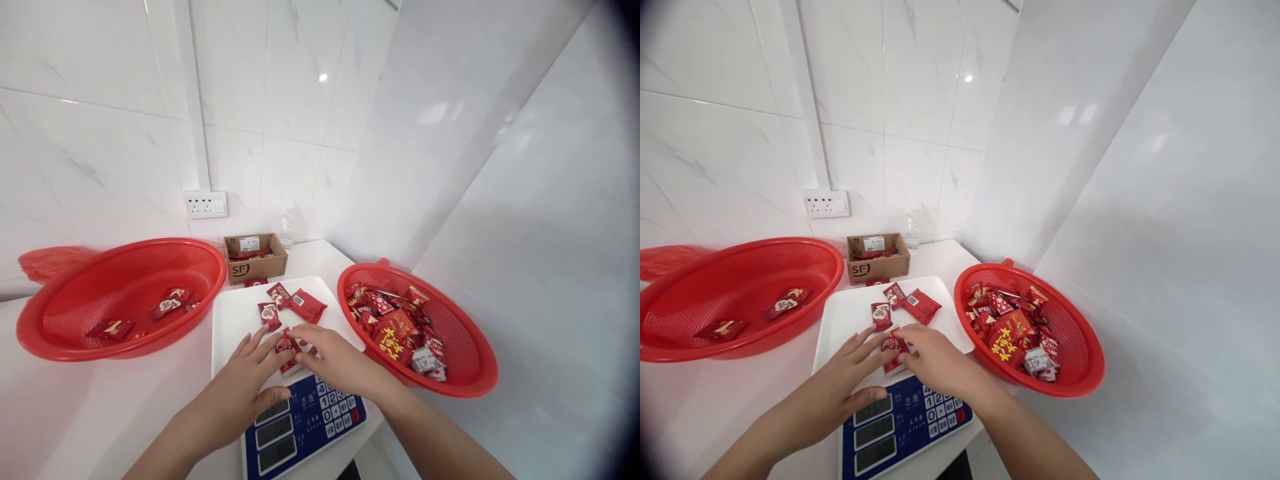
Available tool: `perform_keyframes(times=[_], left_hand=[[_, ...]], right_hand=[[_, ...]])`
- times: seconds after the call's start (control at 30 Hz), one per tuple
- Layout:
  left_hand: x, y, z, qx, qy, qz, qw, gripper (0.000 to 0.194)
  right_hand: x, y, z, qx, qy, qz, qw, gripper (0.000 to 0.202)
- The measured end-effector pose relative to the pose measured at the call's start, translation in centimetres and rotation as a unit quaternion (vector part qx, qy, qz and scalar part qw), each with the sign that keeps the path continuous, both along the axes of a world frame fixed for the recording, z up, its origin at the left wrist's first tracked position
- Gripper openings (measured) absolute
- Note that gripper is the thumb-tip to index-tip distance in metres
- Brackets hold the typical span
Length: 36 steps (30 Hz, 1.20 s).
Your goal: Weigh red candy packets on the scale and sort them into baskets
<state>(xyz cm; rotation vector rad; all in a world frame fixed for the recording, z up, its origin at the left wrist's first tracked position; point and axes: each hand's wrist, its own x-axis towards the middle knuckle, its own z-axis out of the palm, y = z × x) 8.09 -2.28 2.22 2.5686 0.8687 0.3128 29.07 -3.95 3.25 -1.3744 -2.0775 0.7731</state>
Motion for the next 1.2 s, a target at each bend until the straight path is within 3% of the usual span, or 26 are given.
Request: perform_keyframes(times=[0.17, 0.27, 0.33, 0.43, 0.53, 0.63, 1.0, 1.2], left_hand=[[0.1, 0.0, 0.2, -0.009, 0.048, 0.015, 0.999, 0.049], [0.1, -0.1, 0.2, -0.011, 0.061, 0.02, 0.998, 0.051], [0.1, -0.1, 0.1, -0.01, 0.061, 0.023, 0.998, 0.054], [0.1, 0.0, -0.1, -0.007, 0.065, 0.034, 0.997, 0.056], [0.0, 0.1, -0.4, 0.008, 0.063, 0.039, 0.997, 0.056], [-0.1, 0.3, -0.9, 0.035, 0.047, 0.04, 0.998, 0.053], [-0.2, 0.6, -1.1, 0.028, 0.065, 0.088, 0.994, 0.055], [-0.3, 0.4, -0.9, 0.024, 0.074, 0.082, 0.994, 0.057]], right_hand=[[5.4, 0.9, 1.5, 0.035, -0.06, -0.15, 0.986, 0.035], [9.9, 1.5, 1.4, 0.001, -0.146, -0.213, 0.966, 0.03], [12.2, 1.6, 0.5, -0.068, -0.196, -0.203, 0.957, 0.031], [14.1, 1.4, -1.2, -0.167, -0.188, -0.133, 0.959, 0.047], [13.9, 1.0, -2.2, -0.161, -0.155, -0.129, 0.966, 0.051], [13.1, 1.0, -2.4, -0.127, -0.147, -0.17, 0.966, 0.036], [11.5, 0.7, -0.9, -0.13, -0.178, -0.22, 0.95, 0.023], [11.6, 0.9, -1.1, -0.134, -0.194, -0.196, 0.952, 0.023]])
